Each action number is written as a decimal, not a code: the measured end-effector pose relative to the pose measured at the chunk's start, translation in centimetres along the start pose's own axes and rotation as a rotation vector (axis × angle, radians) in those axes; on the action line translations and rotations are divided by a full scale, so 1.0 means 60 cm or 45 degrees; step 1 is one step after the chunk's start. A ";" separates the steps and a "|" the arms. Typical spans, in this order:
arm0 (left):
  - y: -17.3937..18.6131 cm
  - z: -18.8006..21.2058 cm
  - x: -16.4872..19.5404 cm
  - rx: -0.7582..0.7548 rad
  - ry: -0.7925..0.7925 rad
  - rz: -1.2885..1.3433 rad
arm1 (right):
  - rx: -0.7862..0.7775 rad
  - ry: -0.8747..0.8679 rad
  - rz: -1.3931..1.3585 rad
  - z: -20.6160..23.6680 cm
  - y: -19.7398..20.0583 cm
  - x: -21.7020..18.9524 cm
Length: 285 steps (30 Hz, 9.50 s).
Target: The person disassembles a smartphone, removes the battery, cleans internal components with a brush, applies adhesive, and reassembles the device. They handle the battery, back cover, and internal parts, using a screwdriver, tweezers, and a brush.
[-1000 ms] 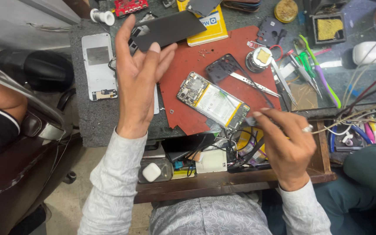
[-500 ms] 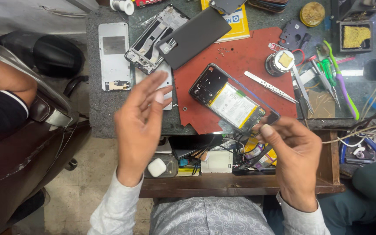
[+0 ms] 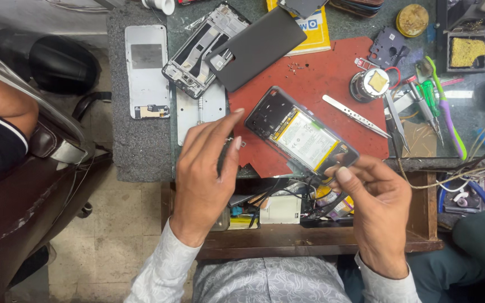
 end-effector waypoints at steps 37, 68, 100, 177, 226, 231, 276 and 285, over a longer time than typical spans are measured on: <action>-0.001 0.008 0.008 -0.278 -0.309 -0.450 | 0.638 1.018 1.353 0.025 0.007 -0.130; -0.059 -0.109 -0.015 -0.209 -0.210 -0.099 | -0.317 0.101 0.519 -0.152 -0.122 -0.120; -0.085 -0.114 -0.033 -0.240 -0.070 -0.052 | -0.363 0.191 0.803 -0.216 -0.164 -0.129; -0.087 -0.061 -0.055 -0.287 -0.212 -0.214 | -0.612 0.900 1.485 -0.191 -0.237 -0.169; -0.086 -0.058 -0.053 -0.286 -0.215 -0.223 | -1.159 0.604 1.956 -0.263 -0.327 -0.191; -0.087 -0.060 -0.053 -0.288 -0.206 -0.205 | -1.189 0.633 1.997 -0.266 -0.331 -0.185; -0.095 -0.092 -0.018 -0.352 -0.354 -0.516 | -0.163 0.964 1.452 -0.091 -0.152 -0.122; -0.113 -0.102 0.001 -0.513 -0.588 -0.749 | 0.265 0.974 1.477 -0.063 -0.065 -0.130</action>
Point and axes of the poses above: each hand's wrist, its own z-axis away from the middle knuckle, its own y-axis out of the back of the hand, x = y × z, the point moved 6 cm from there along -z, towards the middle knuckle, and after that the axes turned 12 degrees about -y, right-handed, at the moved point
